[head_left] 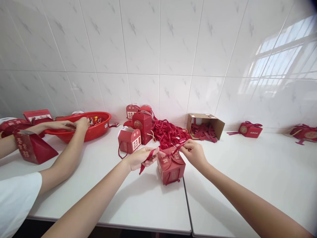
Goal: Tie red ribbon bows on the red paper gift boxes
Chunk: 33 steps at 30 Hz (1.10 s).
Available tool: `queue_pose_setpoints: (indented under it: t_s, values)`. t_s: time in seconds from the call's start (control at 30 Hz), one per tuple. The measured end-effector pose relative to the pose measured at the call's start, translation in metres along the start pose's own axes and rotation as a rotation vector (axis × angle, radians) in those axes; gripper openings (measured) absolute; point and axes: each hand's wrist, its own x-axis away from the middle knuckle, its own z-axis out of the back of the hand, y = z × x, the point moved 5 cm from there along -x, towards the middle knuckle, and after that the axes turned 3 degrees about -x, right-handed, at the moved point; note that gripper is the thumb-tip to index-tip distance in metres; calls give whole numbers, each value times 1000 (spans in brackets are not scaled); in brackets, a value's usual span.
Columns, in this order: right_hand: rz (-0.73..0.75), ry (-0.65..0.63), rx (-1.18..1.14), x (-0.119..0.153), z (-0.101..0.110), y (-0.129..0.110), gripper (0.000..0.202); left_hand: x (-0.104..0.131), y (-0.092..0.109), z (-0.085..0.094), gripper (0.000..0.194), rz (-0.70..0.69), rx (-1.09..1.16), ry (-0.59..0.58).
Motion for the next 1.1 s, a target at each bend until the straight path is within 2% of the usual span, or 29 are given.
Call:
queue_pose_setpoints:
  t_s: [0.1, 0.2, 0.27, 0.4, 0.53, 0.67, 0.73, 0.83, 0.93, 1.1]
  values:
    - [-8, -73, -179, 3, -10, -12, 37, 0, 11, -13, 42, -115, -29, 187]
    - [-47, -191, -315, 7, -19, -22, 33, 4, 18, -26, 24, -219, -116, 347]
    - [-87, -268, -379, 10, -25, -26, 31, 8, 20, -34, 17, -281, -193, 416]
    - [-175, -385, -459, 13, -32, -28, 23, 13, 20, -43, 22, -400, -428, 494]
    - [-232, -482, -483, 10, -35, -23, 9, 17, 19, -42, 24, -518, -495, 461]
    - [-246, -614, -466, 4, -37, -20, 5, 19, 23, -37, 27, -593, -492, 312]
    - [-241, -671, -444, 2, -38, -20, 7, 17, 26, -34, 25, -575, -449, 247]
    - [-223, -729, -409, 0, -38, -22, 5, 10, 26, -27, 17, -479, -360, 234]
    - [-220, -707, -344, -2, -33, -19, 6, 5, 22, -14, 14, -416, -339, 270]
    - [-234, -591, -168, 0, -13, -3, 16, 6, 6, 23, 18, -316, -354, 345]
